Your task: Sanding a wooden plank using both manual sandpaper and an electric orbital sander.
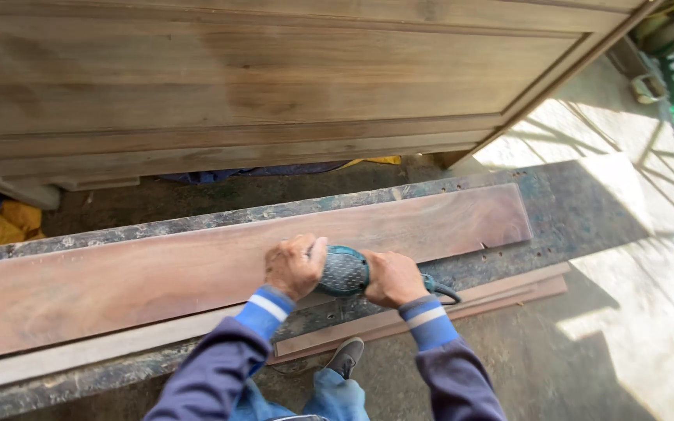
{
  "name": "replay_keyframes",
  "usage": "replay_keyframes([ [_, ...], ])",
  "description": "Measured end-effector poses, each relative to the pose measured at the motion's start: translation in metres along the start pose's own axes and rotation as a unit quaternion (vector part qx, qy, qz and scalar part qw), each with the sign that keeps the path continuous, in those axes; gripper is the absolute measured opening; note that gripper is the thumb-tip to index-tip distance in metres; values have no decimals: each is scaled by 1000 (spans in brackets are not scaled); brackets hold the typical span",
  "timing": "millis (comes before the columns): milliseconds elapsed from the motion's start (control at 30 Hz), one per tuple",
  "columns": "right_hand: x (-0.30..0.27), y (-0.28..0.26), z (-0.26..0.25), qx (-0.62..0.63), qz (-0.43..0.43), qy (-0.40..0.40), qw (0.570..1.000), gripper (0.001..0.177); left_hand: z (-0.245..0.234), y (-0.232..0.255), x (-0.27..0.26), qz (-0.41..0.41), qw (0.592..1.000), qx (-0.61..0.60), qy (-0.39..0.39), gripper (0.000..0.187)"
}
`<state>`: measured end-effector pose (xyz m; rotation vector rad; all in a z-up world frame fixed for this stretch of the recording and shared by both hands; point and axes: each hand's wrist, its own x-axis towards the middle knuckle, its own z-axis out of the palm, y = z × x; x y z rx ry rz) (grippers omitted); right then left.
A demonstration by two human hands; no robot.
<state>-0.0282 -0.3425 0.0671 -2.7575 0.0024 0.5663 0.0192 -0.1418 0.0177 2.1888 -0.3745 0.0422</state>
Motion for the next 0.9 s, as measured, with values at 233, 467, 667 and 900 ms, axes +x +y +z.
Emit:
replay_keyframes([
  [233, -14, 132, -30, -55, 63, -30, 996, 55, 125, 72, 15, 5, 995, -67, 72, 28],
  [467, 1, 258, -35, -116, 103, -72, 985, 50, 194, 128, 37, -7, 997, -59, 57, 37],
  [667, 10, 292, -26, -110, 109, -47, 987, 55, 208, 130, 49, -53, 996, -68, -27, 45],
  [900, 31, 249, -25, -113, 104, -46, 987, 58, 174, 100, 54, -23, 996, -81, 7, 42],
])
